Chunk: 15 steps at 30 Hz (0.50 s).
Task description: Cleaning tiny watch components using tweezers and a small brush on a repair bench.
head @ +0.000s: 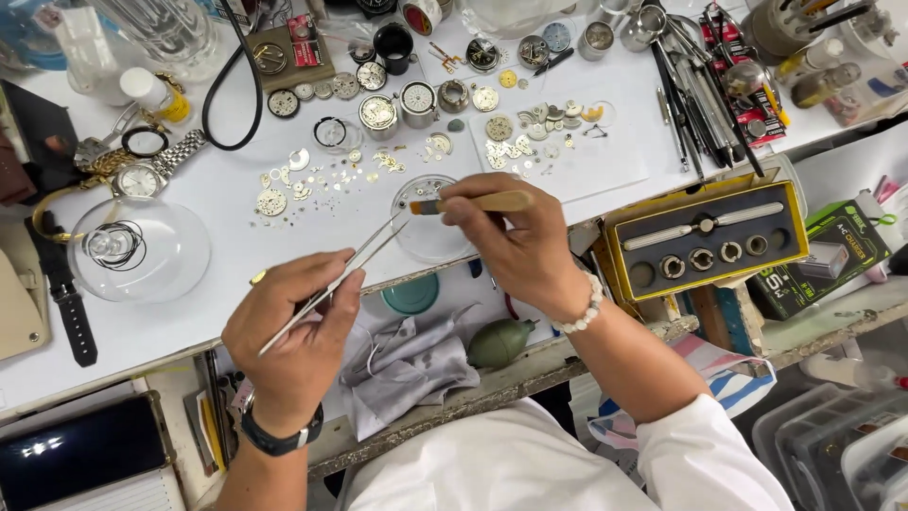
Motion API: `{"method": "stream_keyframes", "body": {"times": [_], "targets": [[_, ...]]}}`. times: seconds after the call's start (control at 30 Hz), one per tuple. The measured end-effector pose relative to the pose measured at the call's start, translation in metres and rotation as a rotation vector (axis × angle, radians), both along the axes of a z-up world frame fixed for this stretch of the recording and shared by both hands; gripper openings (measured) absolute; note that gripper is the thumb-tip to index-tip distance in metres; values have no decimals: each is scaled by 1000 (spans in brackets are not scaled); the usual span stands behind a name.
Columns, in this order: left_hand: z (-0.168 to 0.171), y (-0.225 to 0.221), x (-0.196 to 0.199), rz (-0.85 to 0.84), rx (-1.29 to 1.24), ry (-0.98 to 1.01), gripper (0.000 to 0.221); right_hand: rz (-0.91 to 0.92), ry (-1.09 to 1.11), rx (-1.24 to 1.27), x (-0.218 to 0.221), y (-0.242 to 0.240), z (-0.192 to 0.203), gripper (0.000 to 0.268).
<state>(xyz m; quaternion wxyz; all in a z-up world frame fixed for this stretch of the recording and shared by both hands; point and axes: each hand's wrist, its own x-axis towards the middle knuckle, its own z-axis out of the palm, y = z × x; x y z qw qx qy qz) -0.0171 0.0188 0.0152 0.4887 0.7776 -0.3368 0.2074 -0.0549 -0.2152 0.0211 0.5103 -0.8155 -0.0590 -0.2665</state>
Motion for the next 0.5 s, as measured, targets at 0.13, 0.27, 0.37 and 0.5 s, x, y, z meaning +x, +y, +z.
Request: {"method": "stream_keyframes", "body": {"times": [0.13,0.27,0.37,0.5], "targets": [[-5,7,-6,12,7,-14,20,32,70,-95,14,3,-1,17],[-4,11,-5,27,-14,54,17,106,-67,-56,15,-5,-4,5],[1,14,-5,5,-16,84,18,115,-59,82,7,-7,-4,7],[16,14,-4,38,31,29,19,127,58,25,2,0,-1,11]]}}
